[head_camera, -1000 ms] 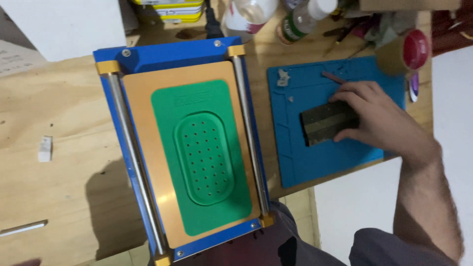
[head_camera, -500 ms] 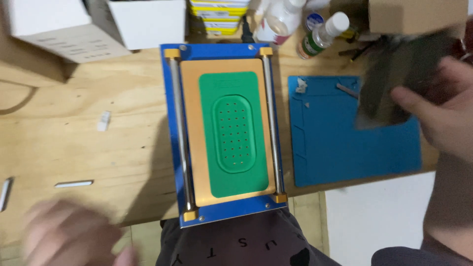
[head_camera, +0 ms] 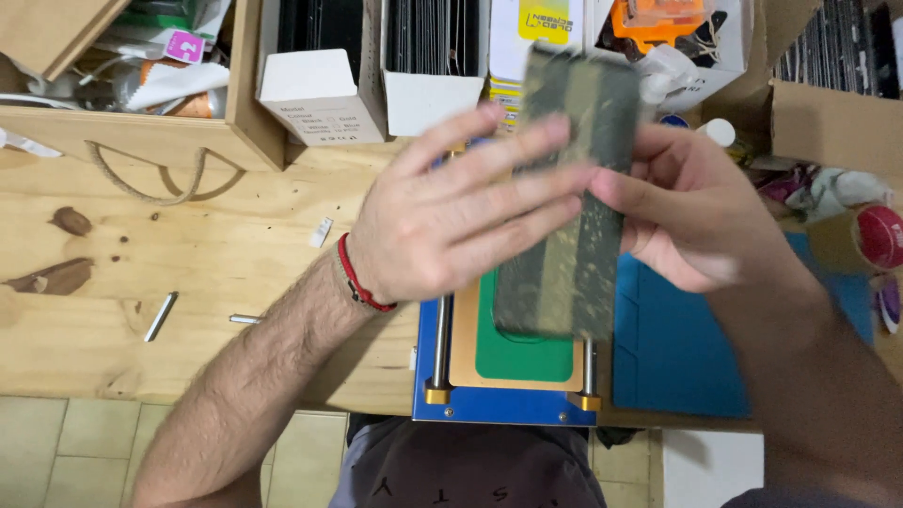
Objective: The person places a smartphone screen assembly into a blue and gold alignment jig, carefully positioning the ribbon cable. They then cut a piece of masking tape with scissors and apply it to secure the ribbon cable in place. Finally, the person adjusts the alignment jig's metal rods.
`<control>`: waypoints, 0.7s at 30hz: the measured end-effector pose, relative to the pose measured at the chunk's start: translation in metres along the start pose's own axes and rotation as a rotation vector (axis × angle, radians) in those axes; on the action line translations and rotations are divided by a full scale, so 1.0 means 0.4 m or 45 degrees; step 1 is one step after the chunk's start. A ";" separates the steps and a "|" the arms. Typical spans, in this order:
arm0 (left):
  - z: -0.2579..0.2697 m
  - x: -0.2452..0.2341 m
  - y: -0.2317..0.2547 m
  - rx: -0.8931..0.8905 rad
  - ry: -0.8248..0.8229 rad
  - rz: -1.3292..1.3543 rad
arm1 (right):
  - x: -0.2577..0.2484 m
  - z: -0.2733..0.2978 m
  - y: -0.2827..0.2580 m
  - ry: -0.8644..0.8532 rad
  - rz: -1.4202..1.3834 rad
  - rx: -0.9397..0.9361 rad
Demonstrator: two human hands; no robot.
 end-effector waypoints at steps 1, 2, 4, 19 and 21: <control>-0.003 -0.006 0.013 0.003 0.002 -0.006 | -0.020 0.003 -0.006 -0.005 0.002 -0.004; -0.009 -0.011 0.023 -0.146 0.018 0.177 | -0.043 0.007 -0.017 0.008 0.542 0.013; -0.034 -0.028 0.047 -0.287 0.043 0.354 | -0.041 0.022 -0.058 0.021 1.087 0.028; -0.061 -0.042 0.122 -1.419 -0.439 0.824 | 0.110 -0.020 -0.247 -0.132 1.819 -0.344; -0.048 -0.043 0.120 -1.422 -0.446 0.799 | 0.097 -0.040 -0.252 -0.290 1.967 -0.194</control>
Point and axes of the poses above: each hand's wrist, its own z-axis away from the middle knuckle, its own x-axis out of the palm, y = z × x, the point moved 1 cm from there along -z, towards the middle knuckle, and after that the axes turned 10 degrees about -x, right-handed, at the moved point
